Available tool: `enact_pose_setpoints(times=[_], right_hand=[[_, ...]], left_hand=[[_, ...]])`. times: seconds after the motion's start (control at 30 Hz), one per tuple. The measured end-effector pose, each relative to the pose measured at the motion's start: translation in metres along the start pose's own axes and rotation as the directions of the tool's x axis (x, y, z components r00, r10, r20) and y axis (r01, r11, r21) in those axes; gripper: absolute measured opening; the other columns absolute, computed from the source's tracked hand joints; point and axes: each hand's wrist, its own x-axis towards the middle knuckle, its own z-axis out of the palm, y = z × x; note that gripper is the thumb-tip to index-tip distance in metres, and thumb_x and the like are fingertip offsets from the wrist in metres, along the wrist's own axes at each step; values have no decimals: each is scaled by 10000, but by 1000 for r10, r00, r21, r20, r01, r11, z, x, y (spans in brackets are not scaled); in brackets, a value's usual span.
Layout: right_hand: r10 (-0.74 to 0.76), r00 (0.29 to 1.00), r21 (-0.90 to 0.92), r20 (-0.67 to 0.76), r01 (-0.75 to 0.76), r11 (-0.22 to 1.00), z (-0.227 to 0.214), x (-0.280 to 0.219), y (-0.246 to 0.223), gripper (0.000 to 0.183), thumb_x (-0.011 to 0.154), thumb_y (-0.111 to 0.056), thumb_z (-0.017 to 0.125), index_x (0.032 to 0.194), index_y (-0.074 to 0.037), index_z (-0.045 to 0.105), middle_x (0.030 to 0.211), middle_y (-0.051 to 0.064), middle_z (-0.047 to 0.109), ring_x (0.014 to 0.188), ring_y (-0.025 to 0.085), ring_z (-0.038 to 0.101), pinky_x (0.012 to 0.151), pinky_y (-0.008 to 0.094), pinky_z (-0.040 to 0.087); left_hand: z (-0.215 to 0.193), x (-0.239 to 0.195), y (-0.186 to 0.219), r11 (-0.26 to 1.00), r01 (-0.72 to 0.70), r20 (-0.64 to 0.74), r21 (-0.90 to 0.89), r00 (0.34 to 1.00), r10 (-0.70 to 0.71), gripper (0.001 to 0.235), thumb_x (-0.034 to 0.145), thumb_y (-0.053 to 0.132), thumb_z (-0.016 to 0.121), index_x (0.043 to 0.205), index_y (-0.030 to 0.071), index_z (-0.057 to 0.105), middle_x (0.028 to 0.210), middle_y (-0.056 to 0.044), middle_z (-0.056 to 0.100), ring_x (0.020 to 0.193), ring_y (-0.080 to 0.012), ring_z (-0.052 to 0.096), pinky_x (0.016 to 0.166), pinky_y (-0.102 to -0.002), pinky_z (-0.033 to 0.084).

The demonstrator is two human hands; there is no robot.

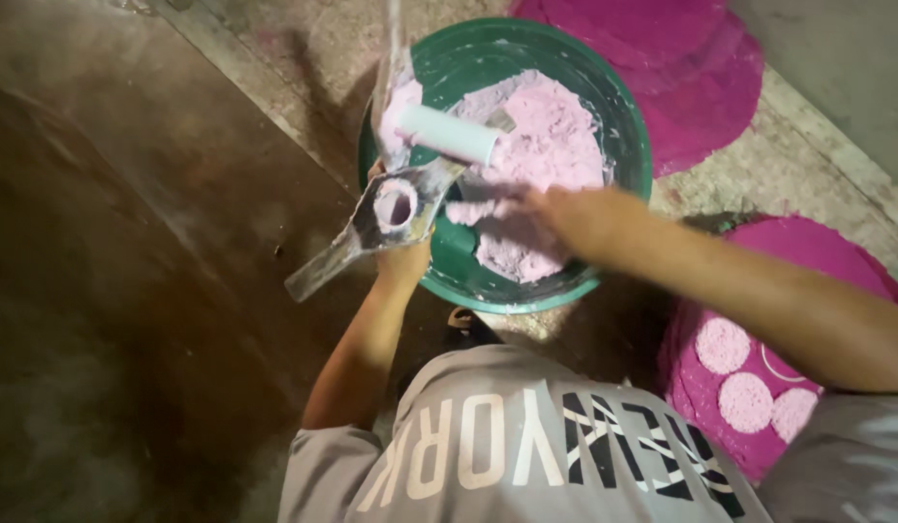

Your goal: The person uses a circular metal cutter and a wooden stick to press pink paste into a pink glittery mat, forming multiple small round shapes. They repeatedly fill the cutter with paste from a green bowl, press it into the mat, and remove the cutter to leave the formed circles.

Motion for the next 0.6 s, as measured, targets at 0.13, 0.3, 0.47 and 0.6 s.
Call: enact_pose_setpoints(times=[0.13, 0.3, 0.47, 0.6], right_hand=[[94, 995, -233, 27, -85, 969, -55, 30, 24, 584, 933, -322, 654, 1494, -375, 501, 934, 84, 713, 755, 270, 737, 625, 417, 606], [10, 1000, -279, 13, -6, 960, -44, 53, 38, 564, 1004, -257, 569, 1513, -475, 462, 1077, 63, 737, 763, 271, 746, 638, 416, 619], [43, 994, -174, 97, -26, 984, -6, 26, 52, 636, 985, -197, 531, 1525, -499, 381, 1153, 101, 710, 743, 331, 744, 665, 438, 606], [34, 981, -181, 189, 1, 983, 4, -15, 47, 740, 915, -137, 555, 1553, -471, 385, 1047, 94, 759, 811, 291, 765, 734, 412, 610]], left_hand=[[-4, -6, -11, 982, -13, 92, 187, 996, -4, 470, 905, 12, 754, 1315, 94, 541, 1100, -91, 670, 979, -219, 660, 911, -357, 522], [3, 5, 6, 977, 138, 14, -160, 990, -138, 606, 889, 52, 756, 1420, 2, 468, 1114, -112, 670, 1001, -218, 660, 916, -342, 532], [3, 7, 16, 976, 110, 20, -190, 994, -108, 593, 928, 107, 792, 1422, 1, 484, 1182, -120, 686, 1089, -221, 666, 972, -342, 528], [2, 11, 17, 994, 2, 2, -111, 1000, -2, 533, 945, 98, 807, 1389, 14, 523, 1186, -116, 689, 1115, -223, 668, 996, -349, 522]])
